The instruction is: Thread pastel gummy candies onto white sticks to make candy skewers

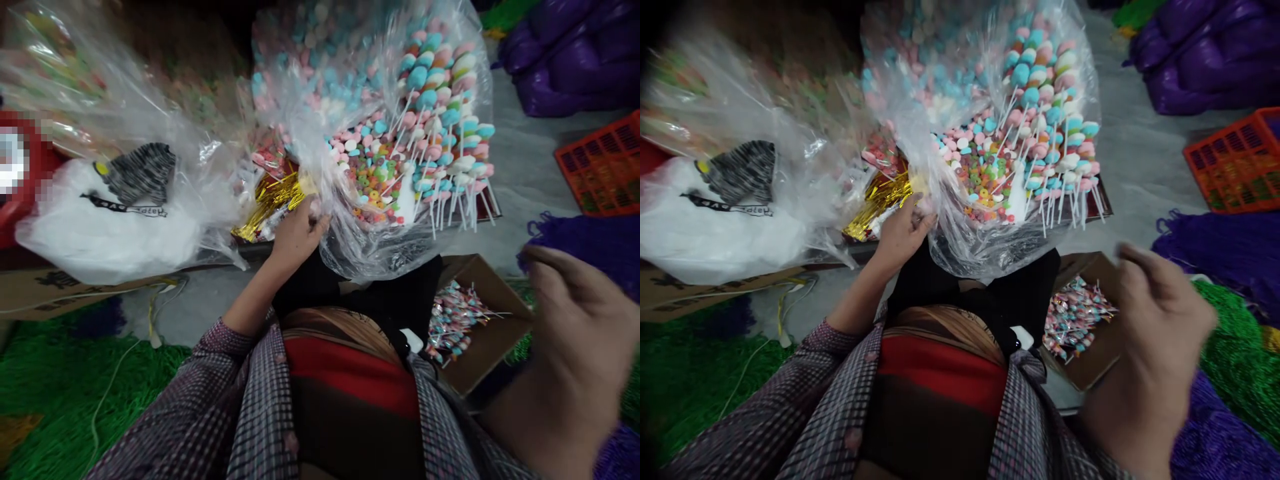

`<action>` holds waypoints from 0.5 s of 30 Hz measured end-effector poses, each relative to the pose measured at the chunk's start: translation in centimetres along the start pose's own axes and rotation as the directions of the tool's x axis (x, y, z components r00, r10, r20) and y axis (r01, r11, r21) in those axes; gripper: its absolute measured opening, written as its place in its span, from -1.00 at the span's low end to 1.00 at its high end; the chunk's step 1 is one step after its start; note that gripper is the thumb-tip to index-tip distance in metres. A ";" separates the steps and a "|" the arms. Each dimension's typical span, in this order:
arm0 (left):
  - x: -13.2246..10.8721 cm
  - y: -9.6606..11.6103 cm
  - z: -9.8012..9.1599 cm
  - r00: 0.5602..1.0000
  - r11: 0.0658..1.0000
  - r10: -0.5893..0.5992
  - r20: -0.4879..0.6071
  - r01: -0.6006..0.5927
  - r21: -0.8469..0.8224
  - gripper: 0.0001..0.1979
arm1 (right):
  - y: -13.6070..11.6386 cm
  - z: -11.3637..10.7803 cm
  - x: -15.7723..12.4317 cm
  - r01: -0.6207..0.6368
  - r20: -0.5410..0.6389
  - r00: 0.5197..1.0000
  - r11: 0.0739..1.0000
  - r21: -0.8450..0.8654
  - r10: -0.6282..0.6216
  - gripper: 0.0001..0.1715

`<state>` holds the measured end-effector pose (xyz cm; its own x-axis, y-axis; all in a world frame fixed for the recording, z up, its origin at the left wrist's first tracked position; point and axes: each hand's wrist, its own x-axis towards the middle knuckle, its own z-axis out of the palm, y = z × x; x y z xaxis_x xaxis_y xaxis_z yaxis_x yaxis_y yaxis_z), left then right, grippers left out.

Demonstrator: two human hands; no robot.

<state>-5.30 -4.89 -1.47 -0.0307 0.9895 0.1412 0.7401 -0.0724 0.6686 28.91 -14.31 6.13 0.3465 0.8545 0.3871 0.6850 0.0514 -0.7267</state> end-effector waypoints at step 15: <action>2.8 3.0 4.8 0.949 0.619 -0.221 0.224 0.314 -0.720 -0.48 | -4.1 24.1 7.0 0.303 0.533 0.823 0.946 -0.120 -0.196 -0.72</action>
<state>0.03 -1.71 -2.56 -0.0422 0.9833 -0.1772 -0.0353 0.1758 0.9838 13.09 3.89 -1.85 -0.1904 0.9689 0.1583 0.8295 0.2451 -0.5019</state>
